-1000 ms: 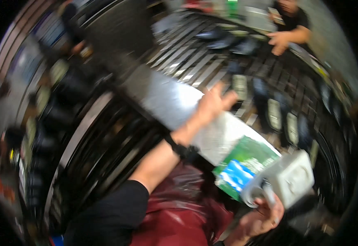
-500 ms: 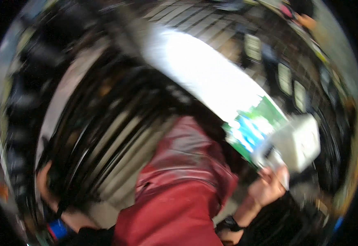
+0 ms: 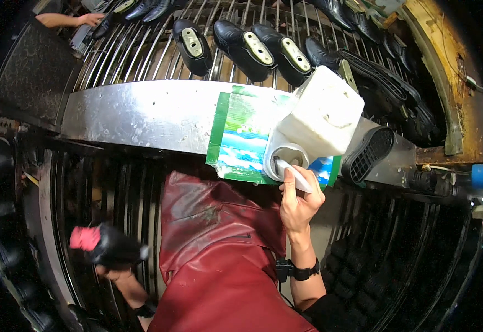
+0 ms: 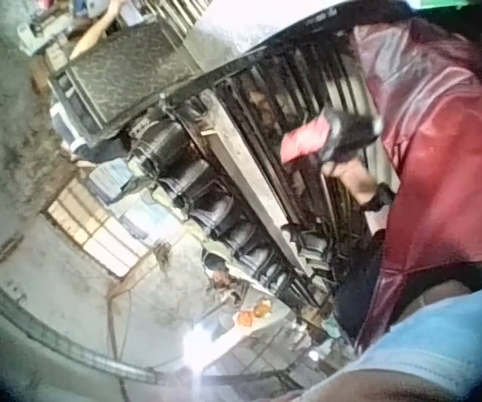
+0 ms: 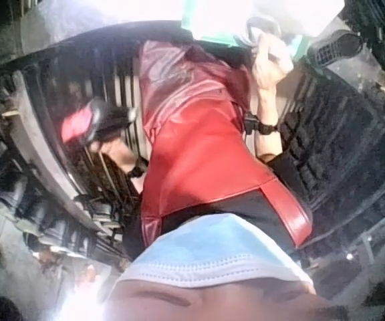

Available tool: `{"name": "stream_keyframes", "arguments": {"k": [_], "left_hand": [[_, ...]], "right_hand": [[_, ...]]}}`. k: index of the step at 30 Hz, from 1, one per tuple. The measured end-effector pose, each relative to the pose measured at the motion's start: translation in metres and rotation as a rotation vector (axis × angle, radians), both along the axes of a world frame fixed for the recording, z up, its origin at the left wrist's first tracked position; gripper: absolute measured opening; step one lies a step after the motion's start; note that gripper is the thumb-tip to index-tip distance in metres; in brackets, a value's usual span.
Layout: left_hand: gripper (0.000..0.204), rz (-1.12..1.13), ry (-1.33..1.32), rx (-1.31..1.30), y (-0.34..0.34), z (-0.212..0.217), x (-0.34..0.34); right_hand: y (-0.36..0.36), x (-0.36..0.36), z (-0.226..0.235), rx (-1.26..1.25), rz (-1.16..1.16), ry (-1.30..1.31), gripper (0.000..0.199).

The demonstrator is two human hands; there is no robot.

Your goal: Applying glue to the edges of shoe uppers before bonding them to soles on a production line.

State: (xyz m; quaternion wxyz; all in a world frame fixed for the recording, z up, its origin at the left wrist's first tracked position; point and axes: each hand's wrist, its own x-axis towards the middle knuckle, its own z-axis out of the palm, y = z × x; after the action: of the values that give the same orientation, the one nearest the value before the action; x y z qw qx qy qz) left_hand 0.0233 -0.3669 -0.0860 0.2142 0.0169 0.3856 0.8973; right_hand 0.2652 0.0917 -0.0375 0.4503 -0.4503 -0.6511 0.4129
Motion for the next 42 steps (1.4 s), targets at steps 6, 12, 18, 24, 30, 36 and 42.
{"name": "stream_keyframes", "arguments": {"k": [6,12,18,24,30,36,42], "left_hand": [[0.050,-0.294,0.548,-0.748,0.209,0.053,-0.004],[0.021,-0.082,1.695,-0.699,0.271,-0.011,-0.026],[0.034,-0.017,1.770,-0.656,0.270,-0.030,-0.037],[0.033,-0.055,1.753,-0.669,0.266,-0.028,-0.034],[0.033,-0.039,1.748,-0.665,0.266,-0.028,-0.035],[0.034,-0.033,1.734,-0.654,0.271,-0.017,-0.034],[0.037,-0.017,1.738,-0.662,0.276,-0.012,-0.033]], "right_hand": [[-0.006,-0.008,0.009,-0.642,-0.117,0.539,0.025],[-0.015,-0.034,0.036,-0.806,0.106,0.685,0.020],[-0.027,-0.078,0.024,-0.646,0.458,0.492,0.013],[-0.006,-0.116,0.014,-0.467,0.398,0.276,0.011],[0.030,-0.159,-0.001,-0.413,0.293,0.182,0.018],[-0.012,-0.096,0.027,-0.507,0.461,0.206,0.010],[-0.056,-0.045,0.054,-0.159,0.784,0.156,0.012]]}}
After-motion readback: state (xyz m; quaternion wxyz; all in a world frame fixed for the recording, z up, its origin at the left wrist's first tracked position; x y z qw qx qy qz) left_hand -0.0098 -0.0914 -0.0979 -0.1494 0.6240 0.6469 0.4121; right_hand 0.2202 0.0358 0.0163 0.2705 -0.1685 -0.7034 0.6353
